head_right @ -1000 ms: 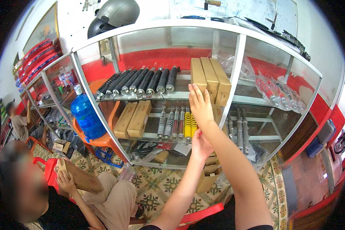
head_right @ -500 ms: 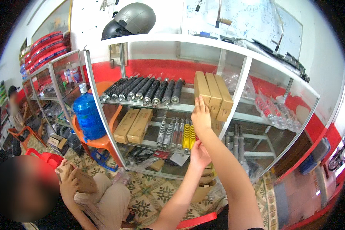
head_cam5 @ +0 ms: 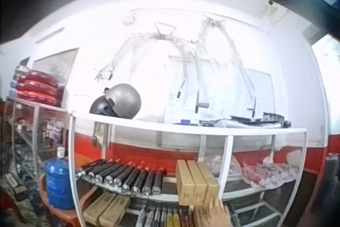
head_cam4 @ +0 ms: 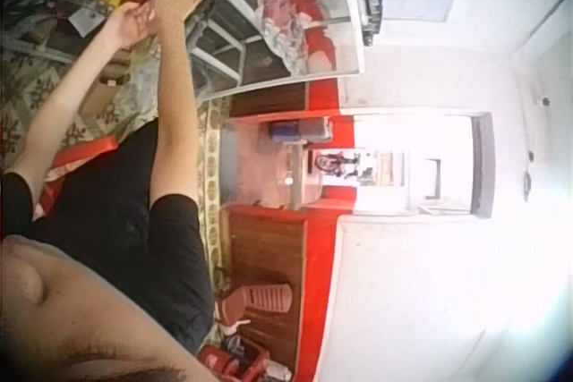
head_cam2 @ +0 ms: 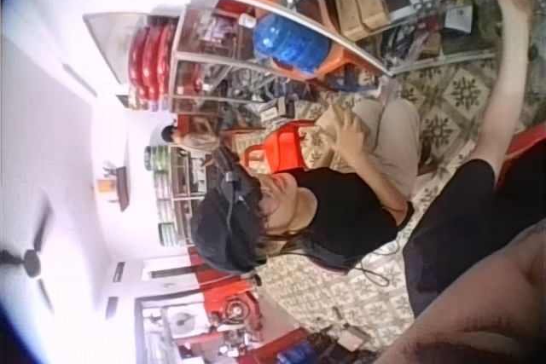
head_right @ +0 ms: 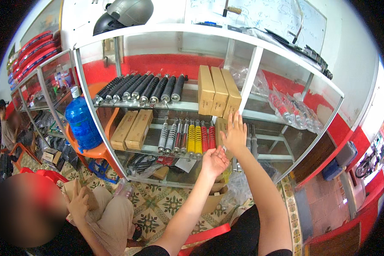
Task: The person sits on a chair in a shop and packs plastic-wrapped suspension parts into small cardboard boxes. They repeatedly pick up the parts, place them inside the boxes, and fold the flaps to close them. The person occasionally places the closed boxes on a nearby shelf.
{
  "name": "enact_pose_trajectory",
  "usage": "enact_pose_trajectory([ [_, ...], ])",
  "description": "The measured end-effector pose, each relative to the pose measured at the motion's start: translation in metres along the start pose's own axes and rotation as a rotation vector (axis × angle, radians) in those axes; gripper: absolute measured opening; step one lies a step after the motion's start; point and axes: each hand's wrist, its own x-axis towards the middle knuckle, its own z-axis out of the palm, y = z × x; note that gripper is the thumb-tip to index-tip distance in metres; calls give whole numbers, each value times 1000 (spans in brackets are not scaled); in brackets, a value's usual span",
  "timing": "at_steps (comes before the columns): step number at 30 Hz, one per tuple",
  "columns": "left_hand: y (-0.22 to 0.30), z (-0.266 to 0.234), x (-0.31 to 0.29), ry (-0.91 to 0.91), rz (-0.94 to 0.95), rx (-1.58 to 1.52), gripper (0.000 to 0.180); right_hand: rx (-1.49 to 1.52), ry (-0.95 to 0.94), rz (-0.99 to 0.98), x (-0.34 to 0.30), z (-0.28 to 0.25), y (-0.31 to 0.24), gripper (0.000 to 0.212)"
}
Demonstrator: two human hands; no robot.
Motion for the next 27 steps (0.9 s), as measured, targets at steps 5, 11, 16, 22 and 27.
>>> enact_pose_trajectory([
  [5,5,-2,-2,77,60,25,14,-362,-54,36,6,10,-9,82],
  [11,-15,-23,14,75,-46,74,13,-299,185,-12,5,16,1,69],
  [16,5,-69,28,348,64,72,11,14,71,-264,-46,20,20,30],
  [22,-9,-112,42,376,91,52,10,337,-568,362,-220,142,49,25],
  [27,-42,-114,44,194,37,29,10,8,-1313,-239,-279,152,10,81],
])
